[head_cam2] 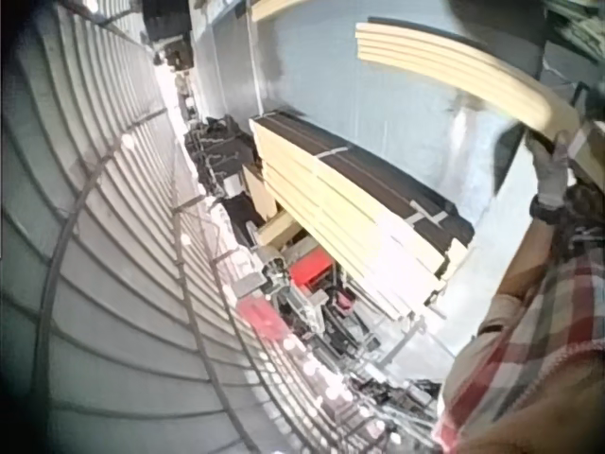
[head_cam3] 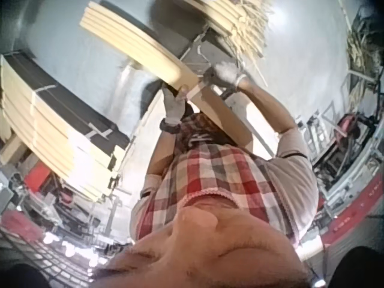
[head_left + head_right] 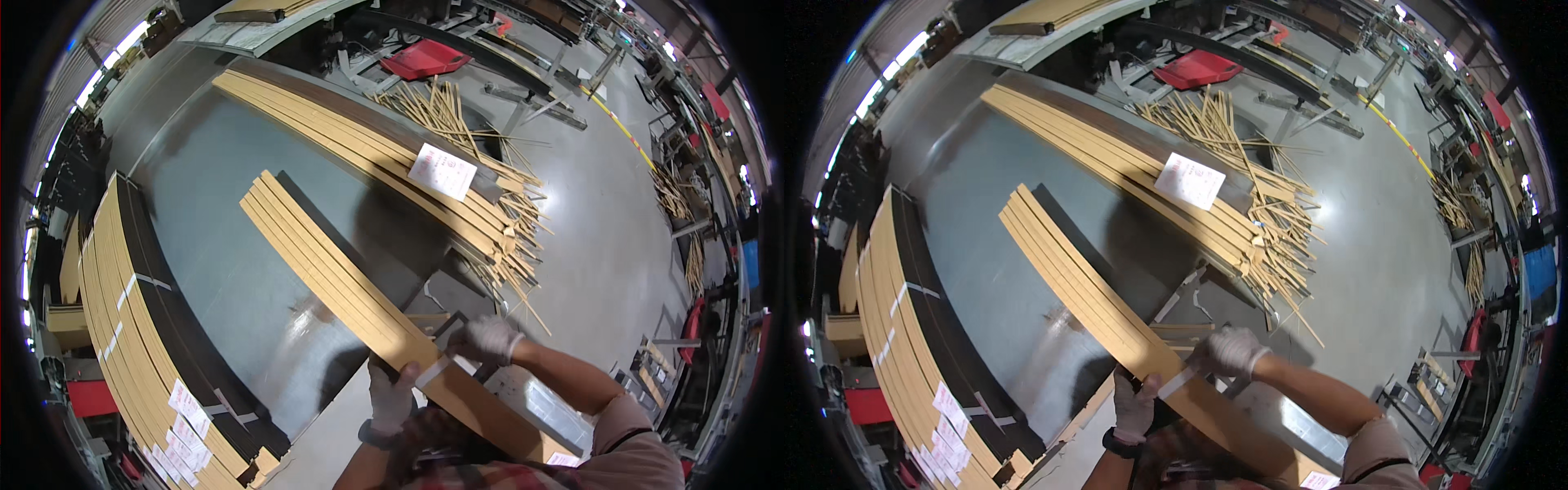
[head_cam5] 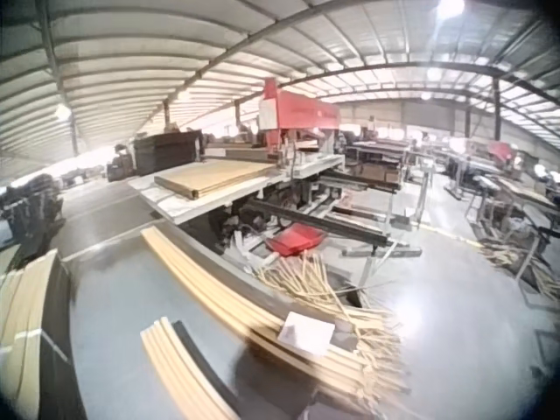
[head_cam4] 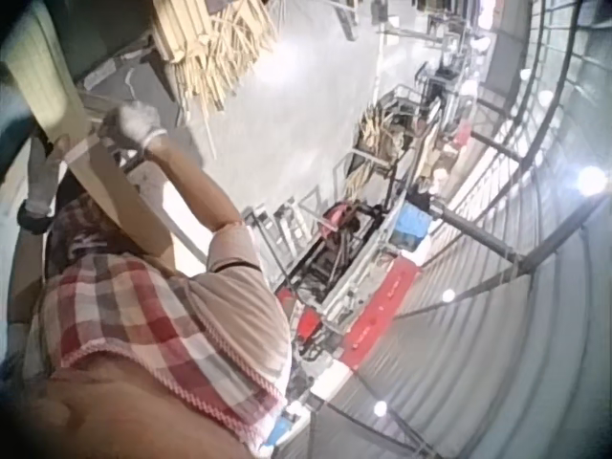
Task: Bundling and taping long strips of building materials together.
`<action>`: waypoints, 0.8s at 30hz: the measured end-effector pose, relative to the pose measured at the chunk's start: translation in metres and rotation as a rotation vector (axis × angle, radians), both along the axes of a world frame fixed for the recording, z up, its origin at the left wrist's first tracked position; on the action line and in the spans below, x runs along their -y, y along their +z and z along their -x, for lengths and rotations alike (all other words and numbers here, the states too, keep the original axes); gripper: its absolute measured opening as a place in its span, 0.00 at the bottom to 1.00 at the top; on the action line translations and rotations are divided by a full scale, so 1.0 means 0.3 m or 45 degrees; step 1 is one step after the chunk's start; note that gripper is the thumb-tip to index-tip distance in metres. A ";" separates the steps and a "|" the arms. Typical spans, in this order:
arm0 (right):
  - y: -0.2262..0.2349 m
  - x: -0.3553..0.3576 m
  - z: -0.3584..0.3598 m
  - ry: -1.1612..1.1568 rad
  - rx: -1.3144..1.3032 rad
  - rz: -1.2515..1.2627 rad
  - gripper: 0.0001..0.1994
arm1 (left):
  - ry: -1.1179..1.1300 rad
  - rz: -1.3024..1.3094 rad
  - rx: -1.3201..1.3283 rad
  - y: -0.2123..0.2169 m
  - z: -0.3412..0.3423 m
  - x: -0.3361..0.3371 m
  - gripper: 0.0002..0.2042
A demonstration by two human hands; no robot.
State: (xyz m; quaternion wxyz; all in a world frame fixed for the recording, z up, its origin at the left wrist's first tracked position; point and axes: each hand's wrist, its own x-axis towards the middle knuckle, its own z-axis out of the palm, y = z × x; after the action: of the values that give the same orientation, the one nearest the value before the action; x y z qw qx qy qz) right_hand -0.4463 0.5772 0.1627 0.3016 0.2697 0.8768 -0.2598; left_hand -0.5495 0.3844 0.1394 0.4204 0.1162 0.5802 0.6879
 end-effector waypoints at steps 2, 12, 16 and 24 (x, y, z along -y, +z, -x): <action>-0.157 -0.038 -0.049 0.158 0.287 -0.357 0.14 | -0.063 -0.022 0.077 -0.024 0.015 0.015 0.32; -0.113 0.133 0.176 -0.198 -0.389 0.263 0.42 | -0.443 0.569 -0.006 -0.138 -0.033 0.158 0.25; -0.068 0.189 0.159 0.049 -0.113 0.096 0.45 | -0.244 0.660 -0.811 -0.222 -0.125 0.140 0.23; 0.188 0.220 0.181 0.101 -0.417 0.040 0.43 | -0.190 0.550 -0.678 0.207 -0.011 0.116 0.27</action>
State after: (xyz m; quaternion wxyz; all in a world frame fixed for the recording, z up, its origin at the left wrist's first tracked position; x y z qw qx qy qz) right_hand -0.5007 0.5112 0.2191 0.1690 0.1841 0.9201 -0.3017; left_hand -0.5460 0.3496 0.2015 0.3185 0.2421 0.7914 0.4622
